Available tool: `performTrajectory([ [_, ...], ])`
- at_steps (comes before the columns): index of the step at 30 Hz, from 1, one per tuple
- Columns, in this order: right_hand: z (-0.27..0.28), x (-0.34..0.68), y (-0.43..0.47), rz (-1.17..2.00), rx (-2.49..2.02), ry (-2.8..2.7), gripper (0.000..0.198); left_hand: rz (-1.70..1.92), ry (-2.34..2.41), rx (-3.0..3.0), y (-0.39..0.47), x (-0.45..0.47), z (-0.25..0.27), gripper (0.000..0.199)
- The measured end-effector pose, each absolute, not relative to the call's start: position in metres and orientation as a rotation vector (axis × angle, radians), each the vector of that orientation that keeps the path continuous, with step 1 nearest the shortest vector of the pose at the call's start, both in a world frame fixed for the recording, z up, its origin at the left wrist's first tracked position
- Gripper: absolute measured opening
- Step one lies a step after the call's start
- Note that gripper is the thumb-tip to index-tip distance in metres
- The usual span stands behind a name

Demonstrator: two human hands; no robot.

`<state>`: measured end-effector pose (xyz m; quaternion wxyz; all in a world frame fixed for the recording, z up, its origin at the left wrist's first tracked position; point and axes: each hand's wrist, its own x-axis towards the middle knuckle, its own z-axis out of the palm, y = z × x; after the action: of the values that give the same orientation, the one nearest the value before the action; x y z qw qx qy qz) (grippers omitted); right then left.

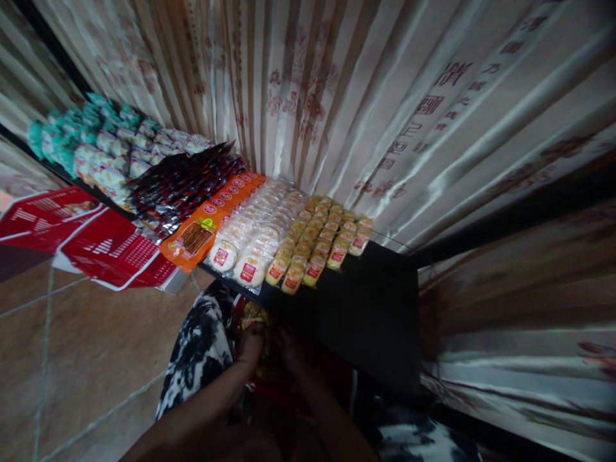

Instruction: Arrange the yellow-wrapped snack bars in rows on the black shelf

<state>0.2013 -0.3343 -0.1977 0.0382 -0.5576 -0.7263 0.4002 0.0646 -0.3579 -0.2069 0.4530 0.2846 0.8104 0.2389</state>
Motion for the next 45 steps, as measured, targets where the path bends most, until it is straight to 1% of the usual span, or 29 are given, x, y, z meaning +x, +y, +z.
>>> performTrajectory([
  [2, -0.190, 0.204, -0.337, 1.223, -1.650, -2.178, 0.038, 0.619, 1.980, 0.676, -0.359, 0.064, -0.201, 0.019],
  [4, -0.185, 0.207, -0.341, 1.192, -1.607, -2.142, 0.036, 0.652, 1.953, 0.661, -0.359, 0.063, -0.193, 0.023],
  [9, -0.174, 0.217, -0.353, 1.097, -1.636, -2.137, 0.038, 0.734, 1.860, 0.673, -0.363, 0.063, -0.168, 0.029],
  [15, -0.146, 0.228, -0.367, 1.260, -1.531, -1.962, 0.041, 0.801, 1.700, 0.746, -0.373, 0.064, -0.141, 0.034],
  [22, -0.105, 0.227, -0.376, 1.354, -1.491, -1.820, 0.039, 0.914, 1.627, 0.860, -0.378, 0.066, -0.104, 0.032],
  [26, -0.078, 0.226, -0.376, 1.343, -1.452, -1.788, 0.038, 0.958, 1.581, 0.953, -0.374, 0.068, -0.084, 0.034],
  [29, -0.061, 0.229, -0.374, 1.326, -1.410, -1.784, 0.033, 0.982, 1.573, 1.075, -0.370, 0.070, -0.070, 0.032],
  [32, -0.048, 0.235, -0.370, 1.272, -1.461, -1.753, 0.029, 1.040, 1.556, 1.223, -0.364, 0.077, -0.053, 0.029],
  [38, -0.041, 0.252, -0.356, 1.287, -1.374, -1.564, 0.036, 1.085, 1.516, 1.386, -0.343, 0.105, -0.025, 0.032],
  [42, -0.046, 0.265, -0.340, 1.291, -1.366, -1.460, 0.040, 1.120, 1.529, 1.413, -0.331, 0.127, -0.023, 0.036],
  [45, -0.056, 0.274, -0.320, 1.181, -1.419, -1.351, 0.042, 1.197, 1.521, 1.501, -0.328, 0.142, -0.026, 0.037],
])
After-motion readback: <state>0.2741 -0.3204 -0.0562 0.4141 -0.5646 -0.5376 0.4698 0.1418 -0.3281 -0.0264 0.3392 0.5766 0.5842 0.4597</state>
